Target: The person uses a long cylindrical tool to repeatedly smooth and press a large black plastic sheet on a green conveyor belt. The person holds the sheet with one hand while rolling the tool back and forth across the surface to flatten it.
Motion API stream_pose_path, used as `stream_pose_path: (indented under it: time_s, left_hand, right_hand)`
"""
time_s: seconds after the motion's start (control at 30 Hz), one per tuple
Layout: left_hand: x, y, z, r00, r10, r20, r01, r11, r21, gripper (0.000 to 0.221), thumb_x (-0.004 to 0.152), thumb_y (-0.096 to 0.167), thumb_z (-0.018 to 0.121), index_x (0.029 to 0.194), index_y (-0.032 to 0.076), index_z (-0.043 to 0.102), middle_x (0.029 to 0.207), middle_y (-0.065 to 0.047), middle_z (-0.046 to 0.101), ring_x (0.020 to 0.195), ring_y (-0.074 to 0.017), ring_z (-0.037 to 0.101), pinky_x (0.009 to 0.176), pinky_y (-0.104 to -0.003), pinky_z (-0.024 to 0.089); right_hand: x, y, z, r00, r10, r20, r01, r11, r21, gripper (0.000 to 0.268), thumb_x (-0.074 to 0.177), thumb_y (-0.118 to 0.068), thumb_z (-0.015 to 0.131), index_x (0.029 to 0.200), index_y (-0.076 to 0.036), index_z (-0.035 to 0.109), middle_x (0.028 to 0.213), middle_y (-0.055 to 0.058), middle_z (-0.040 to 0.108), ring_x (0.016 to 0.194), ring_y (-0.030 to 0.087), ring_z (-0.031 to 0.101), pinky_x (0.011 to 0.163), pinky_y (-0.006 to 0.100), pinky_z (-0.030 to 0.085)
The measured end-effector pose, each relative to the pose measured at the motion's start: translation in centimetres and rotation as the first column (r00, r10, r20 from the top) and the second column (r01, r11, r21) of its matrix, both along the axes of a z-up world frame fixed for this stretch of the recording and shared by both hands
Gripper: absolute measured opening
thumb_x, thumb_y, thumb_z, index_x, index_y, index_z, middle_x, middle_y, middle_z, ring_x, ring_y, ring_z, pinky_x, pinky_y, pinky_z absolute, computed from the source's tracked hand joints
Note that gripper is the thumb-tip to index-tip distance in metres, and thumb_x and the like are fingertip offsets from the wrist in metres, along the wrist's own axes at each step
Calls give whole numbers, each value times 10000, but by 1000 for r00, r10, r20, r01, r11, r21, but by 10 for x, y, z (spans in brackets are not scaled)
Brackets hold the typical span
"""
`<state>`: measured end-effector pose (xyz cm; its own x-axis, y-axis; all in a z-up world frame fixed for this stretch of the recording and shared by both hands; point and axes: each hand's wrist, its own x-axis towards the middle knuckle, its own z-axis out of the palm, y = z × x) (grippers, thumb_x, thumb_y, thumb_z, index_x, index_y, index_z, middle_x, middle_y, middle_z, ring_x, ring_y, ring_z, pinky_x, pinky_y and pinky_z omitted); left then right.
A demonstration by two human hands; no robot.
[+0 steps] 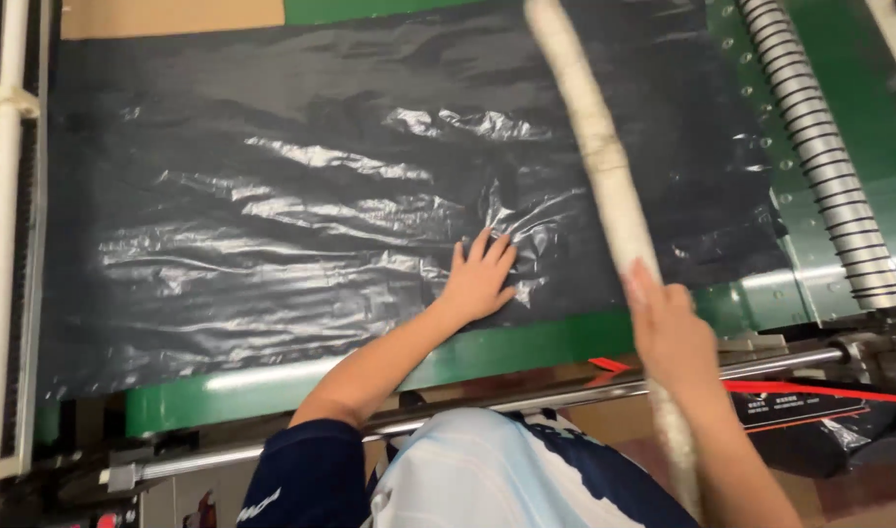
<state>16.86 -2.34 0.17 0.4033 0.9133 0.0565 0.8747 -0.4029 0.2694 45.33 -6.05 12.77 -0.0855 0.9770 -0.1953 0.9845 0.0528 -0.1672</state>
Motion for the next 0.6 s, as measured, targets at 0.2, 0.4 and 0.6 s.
stream_pose_path:
  time_s: [0.2,0.4,0.6]
  left_hand:
    - [24,26,-26,968,243,64,-246,968,40,715,908,507,625,1460,103,418,1607,-72,290,1516,-351,162,1060,-725,285]
    - [-45,-24,97,945,20,328,-39,998,52,541,923,409,639,1313,48,539,1493,-135,464,1450,-387,356,976,-565,439]
    - [-206,-118,190,577,245,779,-681,670,294,282,951,318,627,1113,100,700,1037,-55,697,1033,-237,646,832,-328,542]
  right_hand:
    - [-3,58,-52,996,43,81,-53,991,126,543,1070,-476,284,1560,-280,410,976,223,589,757,531,668,689,635,531]
    - [-57,80,3,988,92,-128,-64,976,207,540,1093,-405,323,1583,-200,419,1083,309,540,846,622,601,762,677,448]
    - [-196,5,59,776,384,-501,-392,915,95,510,970,-448,419,1433,-280,552,1166,132,605,1035,426,644,879,548,526]
